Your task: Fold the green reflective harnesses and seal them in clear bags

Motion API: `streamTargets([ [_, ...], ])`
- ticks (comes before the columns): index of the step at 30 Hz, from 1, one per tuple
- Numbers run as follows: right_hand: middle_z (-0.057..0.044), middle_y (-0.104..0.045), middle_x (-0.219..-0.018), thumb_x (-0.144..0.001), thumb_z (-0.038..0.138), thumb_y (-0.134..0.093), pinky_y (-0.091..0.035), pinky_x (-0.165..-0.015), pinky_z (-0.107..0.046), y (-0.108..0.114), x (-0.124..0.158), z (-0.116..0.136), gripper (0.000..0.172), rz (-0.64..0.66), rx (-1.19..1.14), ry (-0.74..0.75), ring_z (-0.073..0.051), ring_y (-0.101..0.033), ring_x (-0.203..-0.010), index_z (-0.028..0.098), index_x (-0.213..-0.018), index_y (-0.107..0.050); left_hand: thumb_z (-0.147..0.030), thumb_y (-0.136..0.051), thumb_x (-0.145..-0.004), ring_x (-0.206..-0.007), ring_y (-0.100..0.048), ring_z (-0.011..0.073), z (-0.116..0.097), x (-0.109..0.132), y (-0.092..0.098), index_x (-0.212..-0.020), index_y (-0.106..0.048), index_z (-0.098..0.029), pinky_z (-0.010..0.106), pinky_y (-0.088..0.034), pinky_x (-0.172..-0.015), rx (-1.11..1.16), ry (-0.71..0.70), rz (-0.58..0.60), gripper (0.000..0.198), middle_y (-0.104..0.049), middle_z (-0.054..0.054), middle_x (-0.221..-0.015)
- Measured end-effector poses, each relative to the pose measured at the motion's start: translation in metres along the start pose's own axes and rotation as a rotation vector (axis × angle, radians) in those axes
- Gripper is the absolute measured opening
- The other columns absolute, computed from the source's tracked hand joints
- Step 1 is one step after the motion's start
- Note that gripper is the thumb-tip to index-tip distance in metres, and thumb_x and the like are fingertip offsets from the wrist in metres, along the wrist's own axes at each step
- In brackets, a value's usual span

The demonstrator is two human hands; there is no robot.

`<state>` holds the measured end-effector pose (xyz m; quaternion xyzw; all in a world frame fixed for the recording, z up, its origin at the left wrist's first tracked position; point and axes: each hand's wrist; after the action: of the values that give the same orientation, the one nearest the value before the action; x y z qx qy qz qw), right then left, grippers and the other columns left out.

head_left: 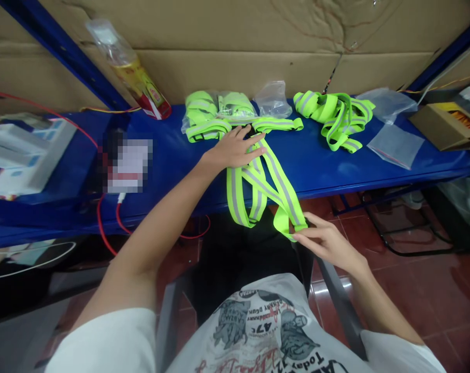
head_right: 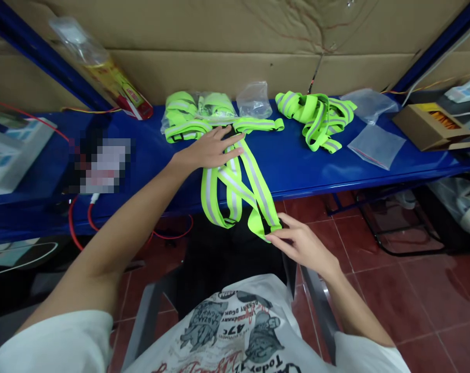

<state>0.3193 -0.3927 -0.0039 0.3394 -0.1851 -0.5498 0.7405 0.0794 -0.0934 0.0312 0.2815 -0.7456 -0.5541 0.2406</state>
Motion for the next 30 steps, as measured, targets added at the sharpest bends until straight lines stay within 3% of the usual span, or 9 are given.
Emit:
streamTargets([
  [3, -0.008, -0.078, -0.133, -0.108, 0.04, -0.068, -0.061, -0.097, -0.043, -0.013, 0.004, -0.005, 0.031, -0.154, 0.06, -0.046, -0.029, -0.078, -0.115, 0.026, -0.086, -0.085, -0.075, -0.035, -0.108, -0.173, -0.014, 0.0468, -0.001, 0.001, 0.001, -0.178, -0.031, -0.033, 0.063, -0.014, -0.14, -0.018, 0.008, 0.004, 0.081, -0.019, 0.008, -0.188],
  [6, -0.006, -0.08, -0.097, -0.102, 0.041, -0.078, -0.06, -0.079, -0.039, -0.027, 0.005, -0.012, 0.035, -0.404, 0.004, -0.125, -0.026, -0.078, -0.089, 0.024, -0.071, -0.076, -0.076, -0.035, -0.108, -0.174, -0.011, 0.0457, -0.001, 0.001, -0.001, -0.178, -0.028, -0.036, 0.062, -0.012, -0.14, -0.038, 0.031, 0.017, 0.081, -0.014, 0.005, -0.19],
  [9, 0.001, -0.07, -0.076, -0.088, 0.043, -0.091, -0.057, -0.063, -0.033, -0.039, 0.002, -0.019, 0.032, -0.547, -0.195, -0.257, -0.019, -0.071, -0.069, 0.025, -0.081, -0.066, -0.081, -0.03, -0.107, -0.175, -0.008, 0.0448, 0.001, 0.0, -0.003, -0.178, -0.028, -0.037, 0.061, -0.01, -0.14, -0.032, 0.028, 0.024, 0.084, -0.013, 0.003, -0.19],
  [13, 0.001, -0.076, -0.101, -0.079, 0.042, -0.097, -0.06, -0.06, -0.028, -0.048, -0.003, -0.031, 0.054, -0.693, -0.49, -0.372, -0.019, -0.077, -0.079, 0.03, -0.105, -0.05, -0.082, -0.033, -0.106, -0.174, -0.009, 0.0461, 0.004, -0.001, -0.007, -0.176, -0.033, -0.037, 0.063, -0.011, -0.14, -0.01, 0.011, -0.012, 0.084, -0.016, 0.005, -0.189],
  [16, -0.005, -0.078, -0.111, -0.077, 0.045, -0.097, -0.064, -0.064, -0.029, -0.049, -0.005, -0.041, 0.055, -0.642, -0.483, -0.461, -0.022, -0.078, -0.089, 0.027, -0.115, -0.062, -0.082, -0.037, -0.105, -0.174, -0.011, 0.0471, 0.006, -0.001, -0.01, -0.175, -0.036, -0.037, 0.064, -0.012, -0.139, 0.009, 0.003, -0.044, 0.083, -0.019, 0.005, -0.188],
  [19, -0.006, -0.078, -0.084, -0.08, 0.052, -0.094, -0.059, -0.051, -0.03, -0.048, -0.005, -0.044, 0.038, -0.529, -0.588, -0.566, -0.02, -0.071, -0.067, 0.021, -0.096, -0.078, -0.082, -0.037, -0.105, -0.173, -0.011, 0.0477, 0.007, -0.001, -0.011, -0.175, -0.036, -0.037, 0.066, -0.011, -0.139, 0.03, -0.01, -0.048, 0.083, -0.02, 0.005, -0.188],
  [22, -0.003, -0.075, -0.075, -0.075, 0.05, -0.098, -0.062, -0.051, -0.033, -0.047, -0.005, -0.043, 0.034, -0.605, -0.814, -0.586, -0.019, -0.068, -0.06, 0.022, -0.089, -0.083, -0.082, -0.038, -0.105, -0.173, -0.01, 0.048, 0.007, -0.001, -0.011, -0.176, -0.035, -0.037, 0.066, -0.009, -0.139, 0.036, -0.017, -0.037, 0.084, -0.02, 0.005, -0.188],
  [26, -0.002, -0.081, -0.094, -0.071, 0.046, -0.1, -0.069, -0.069, -0.035, -0.046, -0.003, -0.046, 0.033, -0.677, -1.056, -0.532, -0.026, -0.082, -0.094, 0.03, -0.091, -0.08, -0.078, -0.04, -0.106, -0.173, -0.01, 0.0488, 0.008, -0.002, -0.011, -0.176, -0.034, -0.035, 0.068, -0.009, -0.139, 0.026, -0.007, -0.043, 0.082, -0.019, 0.007, -0.188],
  [30, 0.003, -0.068, -0.066, -0.075, 0.062, -0.092, -0.063, -0.105, -0.058, -0.041, 0.008, -0.053, 0.039, -0.48, -1.151, -0.333, -0.032, -0.08, -0.111, 0.032, -0.087, -0.07, -0.075, -0.041, -0.107, -0.173, -0.011, 0.0491, 0.009, -0.003, -0.012, -0.177, -0.034, -0.034, 0.068, -0.009, -0.139, 0.026, -0.008, -0.048, 0.081, -0.019, 0.008, -0.188],
])
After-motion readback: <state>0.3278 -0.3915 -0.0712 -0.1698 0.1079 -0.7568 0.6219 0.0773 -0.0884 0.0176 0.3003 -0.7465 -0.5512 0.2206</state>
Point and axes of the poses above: each hand's wrist, its own x-axis away from the middle knuckle, its own y-axis out of the back of the hand, z = x × y
